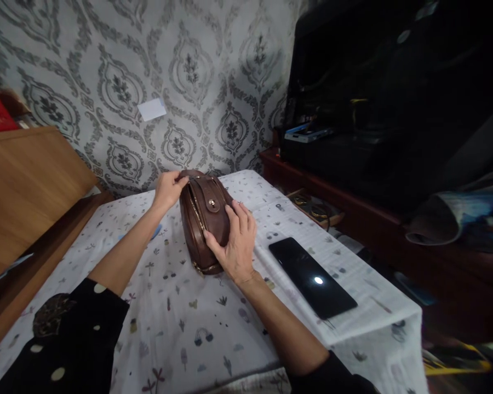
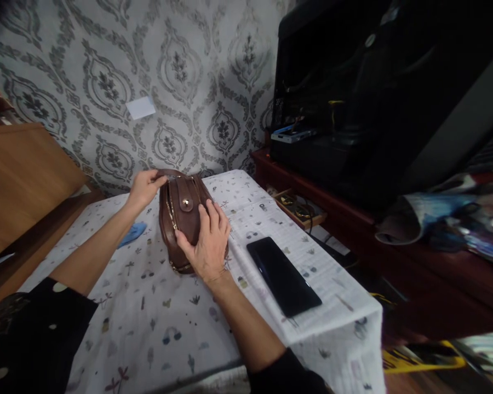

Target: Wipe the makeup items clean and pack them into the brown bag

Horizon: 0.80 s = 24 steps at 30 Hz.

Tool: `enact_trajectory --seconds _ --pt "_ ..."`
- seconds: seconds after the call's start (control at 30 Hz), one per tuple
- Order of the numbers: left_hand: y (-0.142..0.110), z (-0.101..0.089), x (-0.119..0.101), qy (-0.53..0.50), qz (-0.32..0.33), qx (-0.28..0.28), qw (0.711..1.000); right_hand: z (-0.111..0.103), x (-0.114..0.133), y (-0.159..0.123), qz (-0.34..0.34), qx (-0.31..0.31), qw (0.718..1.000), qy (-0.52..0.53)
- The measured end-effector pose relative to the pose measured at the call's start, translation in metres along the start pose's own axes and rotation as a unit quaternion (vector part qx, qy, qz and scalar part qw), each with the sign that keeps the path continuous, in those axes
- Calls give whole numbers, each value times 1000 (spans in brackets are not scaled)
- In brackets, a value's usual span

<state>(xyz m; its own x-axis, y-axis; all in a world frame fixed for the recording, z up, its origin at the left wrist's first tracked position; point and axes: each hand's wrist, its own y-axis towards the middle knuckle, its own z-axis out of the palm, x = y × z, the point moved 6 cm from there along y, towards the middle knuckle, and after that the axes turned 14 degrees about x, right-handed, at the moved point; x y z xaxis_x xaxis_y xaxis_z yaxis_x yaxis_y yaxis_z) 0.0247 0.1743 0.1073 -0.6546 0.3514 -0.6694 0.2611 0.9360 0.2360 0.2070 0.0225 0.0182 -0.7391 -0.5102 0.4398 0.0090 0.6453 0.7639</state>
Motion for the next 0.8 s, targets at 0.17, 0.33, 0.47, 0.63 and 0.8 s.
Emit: enact_trajectory --seconds 0.17,0.33,0.47,0.63,0.8 --pt "-13 -1 -10 53 26 -34 998 -1 2 0 -1 -2 1000 -10" --pt "-18 3 -20 94 33 -48 994 -4 7 -1 -13 -3 999 -34" --pt "-15 11 -34 105 48 -42 992 -4 8 0 -22 -13 999 -25" --pt "-3 25 -57 147 59 -7 987 -1 5 1 -15 -15 1000 -13" --pt "14 36 -69 165 53 50 984 2 0 1 -10 -11 1000 -22"
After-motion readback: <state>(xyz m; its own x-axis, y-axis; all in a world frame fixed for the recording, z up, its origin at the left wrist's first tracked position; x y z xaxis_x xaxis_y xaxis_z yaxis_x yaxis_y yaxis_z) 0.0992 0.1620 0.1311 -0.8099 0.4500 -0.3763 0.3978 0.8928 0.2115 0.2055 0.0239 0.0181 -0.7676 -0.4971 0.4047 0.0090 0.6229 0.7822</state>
